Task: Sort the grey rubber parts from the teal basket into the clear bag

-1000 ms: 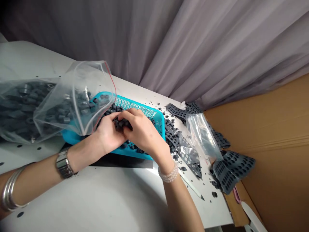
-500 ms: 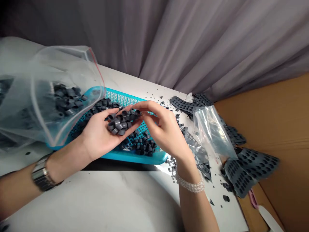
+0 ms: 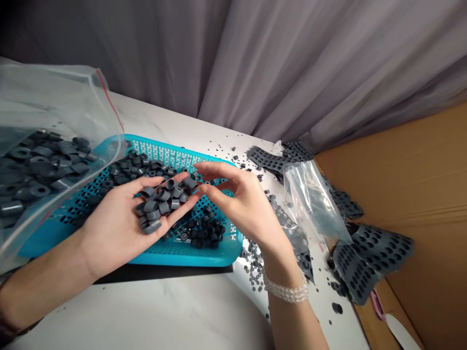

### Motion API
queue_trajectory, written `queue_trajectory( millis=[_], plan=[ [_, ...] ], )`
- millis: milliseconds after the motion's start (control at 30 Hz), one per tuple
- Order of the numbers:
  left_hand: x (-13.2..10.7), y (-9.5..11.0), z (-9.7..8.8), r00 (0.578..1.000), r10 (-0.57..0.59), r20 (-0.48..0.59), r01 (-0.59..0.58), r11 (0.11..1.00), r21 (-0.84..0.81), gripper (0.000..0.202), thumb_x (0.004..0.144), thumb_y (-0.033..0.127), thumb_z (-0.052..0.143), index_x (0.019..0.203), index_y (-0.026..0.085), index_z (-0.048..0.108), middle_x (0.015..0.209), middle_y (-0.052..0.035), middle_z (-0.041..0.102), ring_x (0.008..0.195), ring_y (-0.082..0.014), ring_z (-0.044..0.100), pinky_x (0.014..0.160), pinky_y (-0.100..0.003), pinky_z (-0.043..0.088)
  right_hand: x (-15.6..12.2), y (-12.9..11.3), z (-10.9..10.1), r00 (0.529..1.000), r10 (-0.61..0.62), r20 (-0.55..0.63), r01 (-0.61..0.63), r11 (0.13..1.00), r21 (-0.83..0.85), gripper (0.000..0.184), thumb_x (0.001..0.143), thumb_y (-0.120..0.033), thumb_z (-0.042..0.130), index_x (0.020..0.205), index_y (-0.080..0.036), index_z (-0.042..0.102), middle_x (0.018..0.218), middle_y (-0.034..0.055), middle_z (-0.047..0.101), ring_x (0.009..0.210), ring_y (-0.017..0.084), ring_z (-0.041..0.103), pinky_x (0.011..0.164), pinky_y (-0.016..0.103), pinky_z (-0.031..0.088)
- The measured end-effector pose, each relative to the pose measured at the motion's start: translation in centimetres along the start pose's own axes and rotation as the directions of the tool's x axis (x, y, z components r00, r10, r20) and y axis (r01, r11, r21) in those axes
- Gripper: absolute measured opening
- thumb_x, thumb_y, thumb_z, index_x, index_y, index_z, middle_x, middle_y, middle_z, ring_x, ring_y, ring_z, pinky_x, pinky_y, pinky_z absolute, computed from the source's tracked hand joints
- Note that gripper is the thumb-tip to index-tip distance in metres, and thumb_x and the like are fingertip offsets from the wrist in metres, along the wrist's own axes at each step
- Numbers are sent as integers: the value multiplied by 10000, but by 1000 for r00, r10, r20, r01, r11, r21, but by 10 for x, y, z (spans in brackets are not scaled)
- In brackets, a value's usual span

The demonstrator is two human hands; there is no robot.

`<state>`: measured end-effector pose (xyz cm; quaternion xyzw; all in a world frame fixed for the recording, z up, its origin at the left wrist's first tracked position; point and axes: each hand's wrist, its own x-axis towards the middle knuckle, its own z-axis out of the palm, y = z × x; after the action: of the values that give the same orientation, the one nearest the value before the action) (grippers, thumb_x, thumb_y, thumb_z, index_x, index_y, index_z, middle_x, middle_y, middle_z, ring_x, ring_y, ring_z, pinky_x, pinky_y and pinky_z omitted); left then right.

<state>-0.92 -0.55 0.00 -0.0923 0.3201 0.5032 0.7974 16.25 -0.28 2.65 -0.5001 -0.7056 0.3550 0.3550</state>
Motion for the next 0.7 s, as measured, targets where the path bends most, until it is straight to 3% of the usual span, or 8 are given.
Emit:
queue_trajectory(
  millis=[167,400,567,700],
  plan=[
    [-1,0,1,999,-18,-32,18,1000,4,280,828,78,494,1077,125,611,1017,-142,722,971,-263,698,816,-424,616,3,2,8,998,59,-22,-61,992,-112,189,806,-294,692,970,-211,731,992,39,743,947,220,682,825,399,550],
    [-1,0,1,1000,-11,-8,11,1000,-24,296,819,60,494,1100,59,589,995,-171,711,981,-280,690,854,-450,603,4,5,10,990,132,-43,-135,987,-87,160,842,-324,641,875,-199,735,918,35,749,888,194,673,803,349,508],
    [2,0,0,998,-39,47,40,999,-10,289,820,65,490,1092,67,586,1024,-191,698,1047,-301,665,873,-444,595,4,5,10,987,158,-35,-160,983,-85,340,888,-440,565,703,-186,695,713,14,703,700,145,613,673,297,456],
    [2,0,-1,996,-62,66,63,998,-10,293,821,77,481,1094,84,586,1049,-198,692,1069,-304,657,880,-437,592,4,6,12,987,161,-25,-161,987,-10,397,911,-490,510,756,-187,713,741,28,707,720,153,624,696,306,475]
  ],
)
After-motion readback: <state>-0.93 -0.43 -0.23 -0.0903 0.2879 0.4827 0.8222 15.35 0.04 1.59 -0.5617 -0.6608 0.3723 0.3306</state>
